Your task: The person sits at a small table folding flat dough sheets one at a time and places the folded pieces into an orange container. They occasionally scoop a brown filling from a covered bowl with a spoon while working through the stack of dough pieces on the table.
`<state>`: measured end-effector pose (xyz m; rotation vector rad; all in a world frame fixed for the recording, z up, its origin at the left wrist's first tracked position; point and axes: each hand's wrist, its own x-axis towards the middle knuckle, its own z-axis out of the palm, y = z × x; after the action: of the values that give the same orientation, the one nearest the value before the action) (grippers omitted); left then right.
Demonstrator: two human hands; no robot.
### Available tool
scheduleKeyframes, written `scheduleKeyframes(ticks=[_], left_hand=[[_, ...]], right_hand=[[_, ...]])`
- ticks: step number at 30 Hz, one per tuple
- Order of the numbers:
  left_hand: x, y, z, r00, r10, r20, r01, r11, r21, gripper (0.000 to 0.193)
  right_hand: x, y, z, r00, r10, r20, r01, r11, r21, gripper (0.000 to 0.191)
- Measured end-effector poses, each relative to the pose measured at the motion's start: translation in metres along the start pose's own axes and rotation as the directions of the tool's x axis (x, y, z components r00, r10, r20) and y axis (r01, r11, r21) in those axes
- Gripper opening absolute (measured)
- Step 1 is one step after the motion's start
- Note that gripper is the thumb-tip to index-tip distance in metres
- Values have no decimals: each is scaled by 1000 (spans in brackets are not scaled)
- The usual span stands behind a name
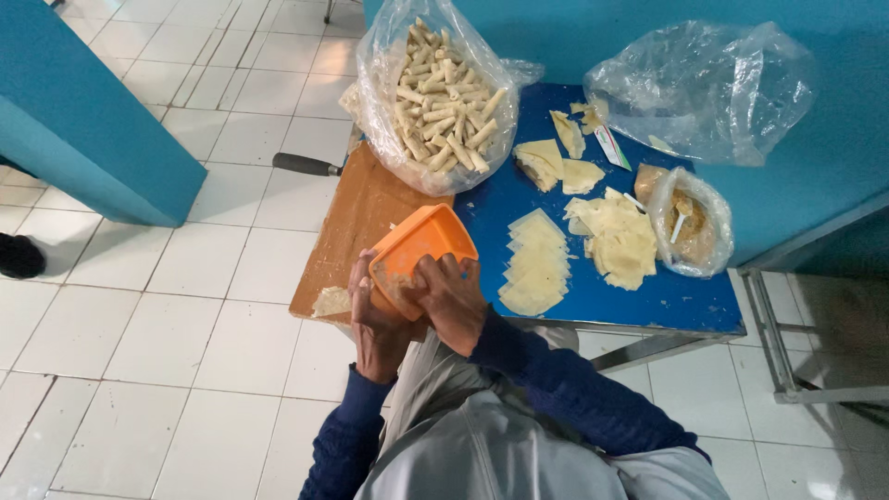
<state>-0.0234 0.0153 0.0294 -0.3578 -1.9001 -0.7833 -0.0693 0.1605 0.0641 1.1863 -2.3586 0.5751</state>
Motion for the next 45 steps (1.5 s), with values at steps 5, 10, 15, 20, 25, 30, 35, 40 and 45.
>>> scheduleKeyframes(ticks=[5, 10, 15, 20, 25, 30, 35, 40, 45], left_hand=[[5, 0, 4, 999, -33, 28, 34, 999, -39, 112], [13, 3, 6, 998, -62, 29, 64, 996, -69, 110], [31, 9, 15, 974, -217, 72, 222, 972, -74, 108], [48, 12, 13, 930, -338, 144, 334, 941, 47, 123], [34, 50, 27, 979, -203, 33, 190, 953, 236, 107], [16, 82, 91, 841, -37, 540, -19, 995, 98, 63], [10, 79, 131, 778, -4, 628, -91, 989, 119, 69], [-2, 84, 133, 784, 6, 620, -131, 979, 157, 67], [10, 87, 136, 786, 32, 618, -172, 970, 169, 65]], right_hand=[[8, 9, -11, 1000, -8, 10, 7, 995, 101, 35], [13, 16, -25, 1000, 25, 14, -28, 966, 255, 33], [-12, 60, -60, 994, 110, 1, -105, 943, 317, 39], [-59, 146, -103, 962, 272, -32, -271, 962, 18, 59], [-107, 167, -95, 919, 394, -10, -394, 918, -34, 70], [-117, 161, -76, 930, 367, -29, -364, 905, -218, 63], [-126, 163, -64, 970, 240, 40, -173, 796, -580, 65], [-132, 170, -68, 976, 169, 135, -36, 741, -670, 60], [-127, 176, -87, 975, 209, 76, -106, 737, -667, 55]])
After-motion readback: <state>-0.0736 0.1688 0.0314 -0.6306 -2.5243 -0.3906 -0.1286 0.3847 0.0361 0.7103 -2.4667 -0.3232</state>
